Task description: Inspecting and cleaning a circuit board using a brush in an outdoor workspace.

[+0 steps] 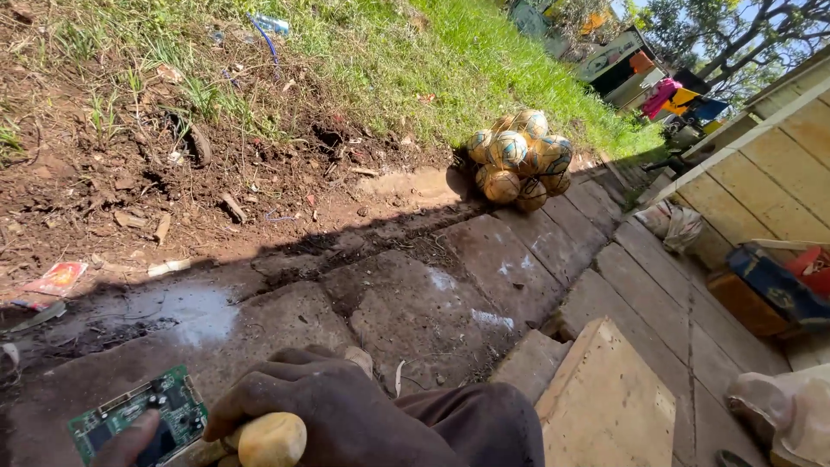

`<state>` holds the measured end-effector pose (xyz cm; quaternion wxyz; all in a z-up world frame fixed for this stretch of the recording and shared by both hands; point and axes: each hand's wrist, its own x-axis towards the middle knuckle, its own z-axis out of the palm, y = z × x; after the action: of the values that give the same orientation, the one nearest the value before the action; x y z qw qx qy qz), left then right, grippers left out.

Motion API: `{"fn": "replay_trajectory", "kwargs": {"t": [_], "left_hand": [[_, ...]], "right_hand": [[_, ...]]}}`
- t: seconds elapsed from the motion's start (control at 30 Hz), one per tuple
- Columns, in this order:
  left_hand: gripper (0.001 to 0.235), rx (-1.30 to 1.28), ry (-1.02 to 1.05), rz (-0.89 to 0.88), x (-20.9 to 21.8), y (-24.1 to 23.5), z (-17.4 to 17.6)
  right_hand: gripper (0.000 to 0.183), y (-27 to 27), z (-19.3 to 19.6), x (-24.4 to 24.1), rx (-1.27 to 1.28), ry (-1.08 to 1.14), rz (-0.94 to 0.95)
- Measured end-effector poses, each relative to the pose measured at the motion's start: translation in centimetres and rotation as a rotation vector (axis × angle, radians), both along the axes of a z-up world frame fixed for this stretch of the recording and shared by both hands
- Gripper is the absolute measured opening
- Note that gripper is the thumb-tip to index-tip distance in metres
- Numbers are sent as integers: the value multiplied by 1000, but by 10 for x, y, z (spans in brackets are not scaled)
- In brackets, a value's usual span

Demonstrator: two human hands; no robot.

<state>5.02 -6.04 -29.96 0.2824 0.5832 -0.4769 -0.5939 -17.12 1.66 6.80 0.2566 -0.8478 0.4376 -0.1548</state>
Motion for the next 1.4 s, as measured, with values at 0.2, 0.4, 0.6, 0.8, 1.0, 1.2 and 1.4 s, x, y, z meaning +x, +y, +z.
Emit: {"fn": "replay_trajectory", "kwargs": {"t": [0.2,0.4,0.6,0.8,1.0,1.2,1.4], "left_hand": [[40,506,537,520,-50,67,271],[41,569,771,627,-47,64,279],[70,560,864,607,-49,67,286],[93,579,892,629,-50,65,292],[94,538,948,614,-47,65,302],[97,577,944,623,-50,63,296],[96,577,988,570,-50,65,294]], "right_hand": [[17,4,3,14,-38,3,-166],[13,9,-8,13,-198,61,-142],[19,9,-1,10,-157,30,-155],[20,10,-1,8,-94,21,-150],[20,10,-4,9,-158,25,-147],[18,9,-3,9,-129,3,-128],[16,5,0,6,-33,-65,-43]]}}
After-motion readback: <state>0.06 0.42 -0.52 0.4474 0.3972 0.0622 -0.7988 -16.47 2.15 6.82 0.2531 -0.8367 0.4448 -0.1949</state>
